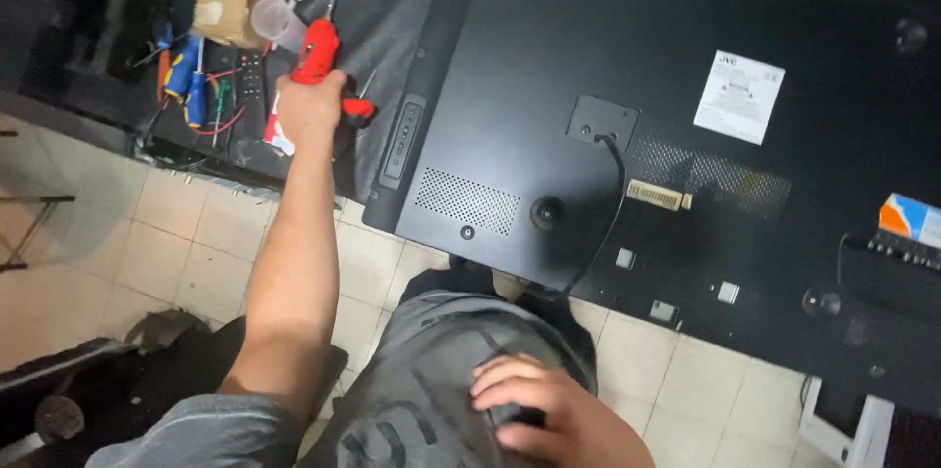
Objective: Removing screws with an electric screwdriver and taking off the stand and back panel of a television
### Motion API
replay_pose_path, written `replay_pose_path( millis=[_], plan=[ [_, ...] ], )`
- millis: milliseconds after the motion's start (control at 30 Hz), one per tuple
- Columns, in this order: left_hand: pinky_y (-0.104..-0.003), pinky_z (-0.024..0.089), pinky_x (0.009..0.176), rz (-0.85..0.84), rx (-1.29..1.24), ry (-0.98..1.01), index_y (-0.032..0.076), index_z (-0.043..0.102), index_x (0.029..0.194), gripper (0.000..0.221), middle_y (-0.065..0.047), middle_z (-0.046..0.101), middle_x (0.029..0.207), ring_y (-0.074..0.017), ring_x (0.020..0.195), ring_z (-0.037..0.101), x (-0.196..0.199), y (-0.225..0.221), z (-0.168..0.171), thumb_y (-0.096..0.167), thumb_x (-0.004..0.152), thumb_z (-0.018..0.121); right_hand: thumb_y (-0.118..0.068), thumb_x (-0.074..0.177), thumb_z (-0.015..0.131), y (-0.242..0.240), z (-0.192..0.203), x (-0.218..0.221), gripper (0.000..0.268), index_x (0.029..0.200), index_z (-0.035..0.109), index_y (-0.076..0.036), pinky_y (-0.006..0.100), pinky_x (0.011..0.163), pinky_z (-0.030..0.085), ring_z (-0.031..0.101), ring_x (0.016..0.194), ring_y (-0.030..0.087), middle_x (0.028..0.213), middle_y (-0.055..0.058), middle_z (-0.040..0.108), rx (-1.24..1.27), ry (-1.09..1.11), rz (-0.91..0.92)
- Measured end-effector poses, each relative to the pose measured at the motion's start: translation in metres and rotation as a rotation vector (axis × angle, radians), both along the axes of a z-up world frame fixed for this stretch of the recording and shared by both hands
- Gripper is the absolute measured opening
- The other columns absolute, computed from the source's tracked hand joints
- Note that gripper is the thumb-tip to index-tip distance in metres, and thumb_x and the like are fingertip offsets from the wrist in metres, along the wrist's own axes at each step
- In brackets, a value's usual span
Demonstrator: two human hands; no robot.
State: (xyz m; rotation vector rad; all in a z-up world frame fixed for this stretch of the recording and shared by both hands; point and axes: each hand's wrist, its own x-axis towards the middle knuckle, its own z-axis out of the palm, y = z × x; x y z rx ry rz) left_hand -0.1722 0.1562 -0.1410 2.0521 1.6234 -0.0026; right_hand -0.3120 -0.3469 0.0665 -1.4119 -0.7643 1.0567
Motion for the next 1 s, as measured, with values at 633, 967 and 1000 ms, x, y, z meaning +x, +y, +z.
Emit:
replay_pose_path(
  millis=[633,967,1000],
  plan=[
    [-0.032,0.058,0.061,-0.077,-0.989,-1.382,0.002,0.058,0.152,0.063,-0.027,0.076,0.132,-0.0341,0.088,0.08,-0.148,-0.239,0.135,0.036,0.101,0.074,-0.016,0.101,0.074,-0.143,-0.029,0.016,0.015,0.087,0.076,-0.011,0.031,0.076,0.054,0.07,0.077,0.014,0.084,-0.001,0.075,-0.081,0.057,0.079],
    [-0.04,0.064,0.072,-0.69,-0.422,-0.382,-0.002,0.084,0.124,0.052,-0.025,0.083,0.098,-0.0214,0.091,0.07,-0.198,-0.411,0.22,0.004,0.074,0.097,-0.031,0.097,0.086,-0.215,-0.139,0.029,0.015,0.109,0.084,-0.022,0.04,0.086,0.062,0.078,0.09,0.023,0.088,0.001,0.079,-0.509,-0.425,-0.543],
    [-0.04,0.064,0.072,-0.693,-0.414,-0.373,-0.002,0.084,0.124,0.052,-0.025,0.083,0.098,-0.0214,0.091,0.07,-0.202,-0.418,0.222,0.004,0.074,0.097,-0.031,0.097,0.086,-0.211,-0.138,0.03,0.015,0.109,0.084,-0.022,0.04,0.086,0.062,0.078,0.09,0.023,0.088,0.001,0.079,-0.5,-0.417,-0.546]
  ],
)
